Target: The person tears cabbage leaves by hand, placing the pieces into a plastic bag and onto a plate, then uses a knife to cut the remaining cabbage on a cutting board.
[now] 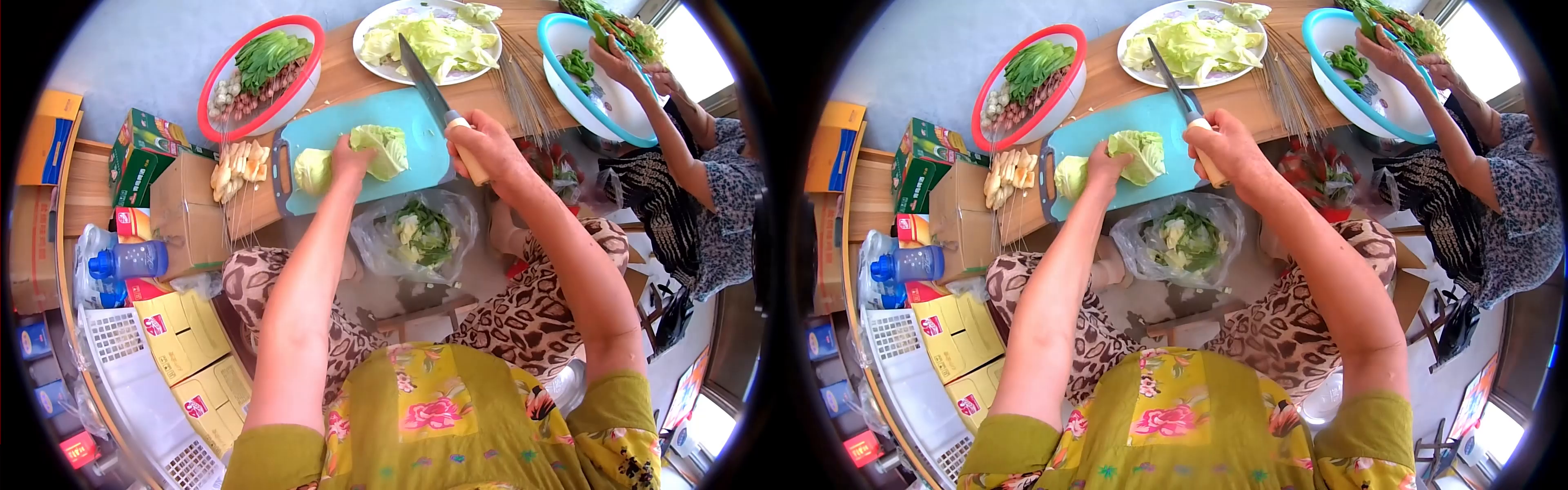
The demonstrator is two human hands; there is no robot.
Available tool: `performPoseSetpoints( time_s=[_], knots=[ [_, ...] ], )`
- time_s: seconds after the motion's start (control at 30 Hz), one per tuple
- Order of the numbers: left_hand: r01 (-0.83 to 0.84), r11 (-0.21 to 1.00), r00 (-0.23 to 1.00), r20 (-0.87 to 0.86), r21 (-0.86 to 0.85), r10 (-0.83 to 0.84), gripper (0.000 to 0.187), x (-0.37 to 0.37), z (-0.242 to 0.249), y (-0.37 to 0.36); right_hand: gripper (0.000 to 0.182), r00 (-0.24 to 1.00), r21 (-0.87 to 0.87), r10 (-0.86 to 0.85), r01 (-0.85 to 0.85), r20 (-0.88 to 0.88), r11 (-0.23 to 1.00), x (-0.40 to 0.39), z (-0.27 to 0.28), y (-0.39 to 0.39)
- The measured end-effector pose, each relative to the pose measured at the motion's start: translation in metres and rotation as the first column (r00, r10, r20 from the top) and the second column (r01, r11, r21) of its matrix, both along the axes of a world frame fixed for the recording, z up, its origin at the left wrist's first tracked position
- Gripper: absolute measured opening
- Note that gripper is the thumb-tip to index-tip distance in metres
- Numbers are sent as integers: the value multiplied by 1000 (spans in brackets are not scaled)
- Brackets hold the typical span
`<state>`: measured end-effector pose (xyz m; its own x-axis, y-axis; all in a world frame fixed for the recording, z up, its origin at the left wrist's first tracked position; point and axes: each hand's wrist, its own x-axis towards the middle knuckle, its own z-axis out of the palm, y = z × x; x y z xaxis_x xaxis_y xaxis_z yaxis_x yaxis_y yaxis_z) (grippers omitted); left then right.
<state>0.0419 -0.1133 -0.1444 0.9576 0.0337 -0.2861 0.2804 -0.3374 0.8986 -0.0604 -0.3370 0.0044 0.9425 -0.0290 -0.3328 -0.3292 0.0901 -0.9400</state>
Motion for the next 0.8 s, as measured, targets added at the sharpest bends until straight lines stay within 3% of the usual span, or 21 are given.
performPoseSetpoints(
  time_s=[0.03,0.07,0.13,0.3,0.4,0.5,0.8],
  knots=[
    [-18,971,983,181,240,-27,53,-3,2,-2,30,999,-12,35,-36,-23,999,0,-1,-1],
    [-23,971,983,181,237,-21,53,-6,5,-3,30,999,-15,41,-41,-24,999,-2,-3,0],
    [-39,905,964,254,424,-77,58,-11,6,-1,37,992,-106,130,-129,-1,986,-10,-9,6],
    [-92,896,939,337,434,-67,60,-11,-16,10,43,971,-145,234,-239,-51,960,-30,-11,25],
    [-107,911,938,344,399,-40,55,-19,-5,3,52,941,-349,338,-309,25,885,-33,-5,29],
    [-147,922,939,343,358,16,48,-24,5,-4,46,923,-300,379,-381,-67,874,-31,-5,30],
    [-170,938,945,319,302,69,43,-24,8,-6,44,912,-416,409,-378,-16,827,-26,-30,31]
  ],
)
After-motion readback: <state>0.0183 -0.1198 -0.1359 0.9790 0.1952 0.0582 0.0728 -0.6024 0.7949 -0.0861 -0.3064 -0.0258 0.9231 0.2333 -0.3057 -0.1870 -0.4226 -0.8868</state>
